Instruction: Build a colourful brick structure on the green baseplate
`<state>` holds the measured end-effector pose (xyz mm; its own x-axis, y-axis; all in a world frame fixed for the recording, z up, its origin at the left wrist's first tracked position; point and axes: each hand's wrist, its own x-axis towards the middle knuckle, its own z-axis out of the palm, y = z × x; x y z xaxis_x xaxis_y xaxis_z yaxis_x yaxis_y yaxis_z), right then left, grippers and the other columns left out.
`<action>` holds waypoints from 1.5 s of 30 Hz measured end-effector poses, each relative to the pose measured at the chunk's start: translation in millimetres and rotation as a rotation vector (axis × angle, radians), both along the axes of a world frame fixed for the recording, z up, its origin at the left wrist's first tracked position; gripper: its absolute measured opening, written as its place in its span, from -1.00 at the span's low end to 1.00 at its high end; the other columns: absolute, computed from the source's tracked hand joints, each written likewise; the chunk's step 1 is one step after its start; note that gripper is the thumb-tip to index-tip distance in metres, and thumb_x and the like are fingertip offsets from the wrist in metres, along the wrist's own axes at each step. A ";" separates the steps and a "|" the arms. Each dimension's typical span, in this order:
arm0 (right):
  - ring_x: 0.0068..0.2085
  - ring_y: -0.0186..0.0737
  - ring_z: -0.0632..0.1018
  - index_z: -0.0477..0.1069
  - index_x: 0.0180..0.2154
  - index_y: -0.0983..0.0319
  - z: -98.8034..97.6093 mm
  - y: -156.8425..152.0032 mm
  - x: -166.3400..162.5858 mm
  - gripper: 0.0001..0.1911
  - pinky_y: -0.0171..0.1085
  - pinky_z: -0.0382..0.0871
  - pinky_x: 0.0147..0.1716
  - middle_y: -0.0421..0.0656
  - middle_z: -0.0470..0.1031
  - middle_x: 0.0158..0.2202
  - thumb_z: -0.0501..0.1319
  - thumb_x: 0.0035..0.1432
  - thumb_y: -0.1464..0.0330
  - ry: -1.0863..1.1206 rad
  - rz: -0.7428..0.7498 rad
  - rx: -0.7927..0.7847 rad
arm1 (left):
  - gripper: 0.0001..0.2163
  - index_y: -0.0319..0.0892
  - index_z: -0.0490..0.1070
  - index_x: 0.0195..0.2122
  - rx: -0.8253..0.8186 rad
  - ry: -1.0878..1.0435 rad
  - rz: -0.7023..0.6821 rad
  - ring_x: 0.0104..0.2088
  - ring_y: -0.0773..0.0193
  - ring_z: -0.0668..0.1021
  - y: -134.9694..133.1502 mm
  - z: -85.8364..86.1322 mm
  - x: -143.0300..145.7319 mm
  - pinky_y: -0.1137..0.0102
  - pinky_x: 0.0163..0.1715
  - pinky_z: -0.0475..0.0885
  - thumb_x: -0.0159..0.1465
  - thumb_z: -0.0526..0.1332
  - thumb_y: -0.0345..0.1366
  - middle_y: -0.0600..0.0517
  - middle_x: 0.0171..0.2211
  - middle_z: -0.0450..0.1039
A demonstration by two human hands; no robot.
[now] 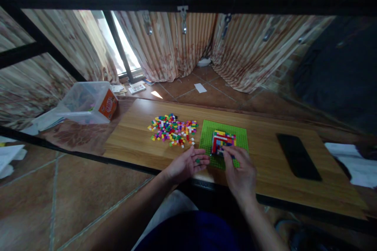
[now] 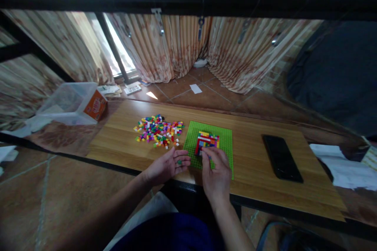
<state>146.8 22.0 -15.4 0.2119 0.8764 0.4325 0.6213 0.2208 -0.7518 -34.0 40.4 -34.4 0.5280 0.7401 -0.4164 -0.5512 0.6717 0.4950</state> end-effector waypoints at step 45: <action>0.00 -0.09 0.37 0.58 -0.31 0.10 -26.7 41.6 39.9 -0.73 -0.04 0.22 0.02 -0.09 0.40 -0.06 0.21 0.11 0.11 -0.066 -0.041 -0.071 | -0.63 -0.21 0.33 0.06 0.049 -0.157 -0.120 -0.01 0.13 0.45 3.6 -14.8 -9.3 0.23 -0.01 0.23 0.36 0.03 -0.10 -0.18 0.05 0.39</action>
<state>186.7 63.7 -42.1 0.2210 0.8964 0.3842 0.6776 0.1421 -0.7215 -43.4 44.0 -49.2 0.6693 0.6854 -0.2869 -0.5419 0.7144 0.4426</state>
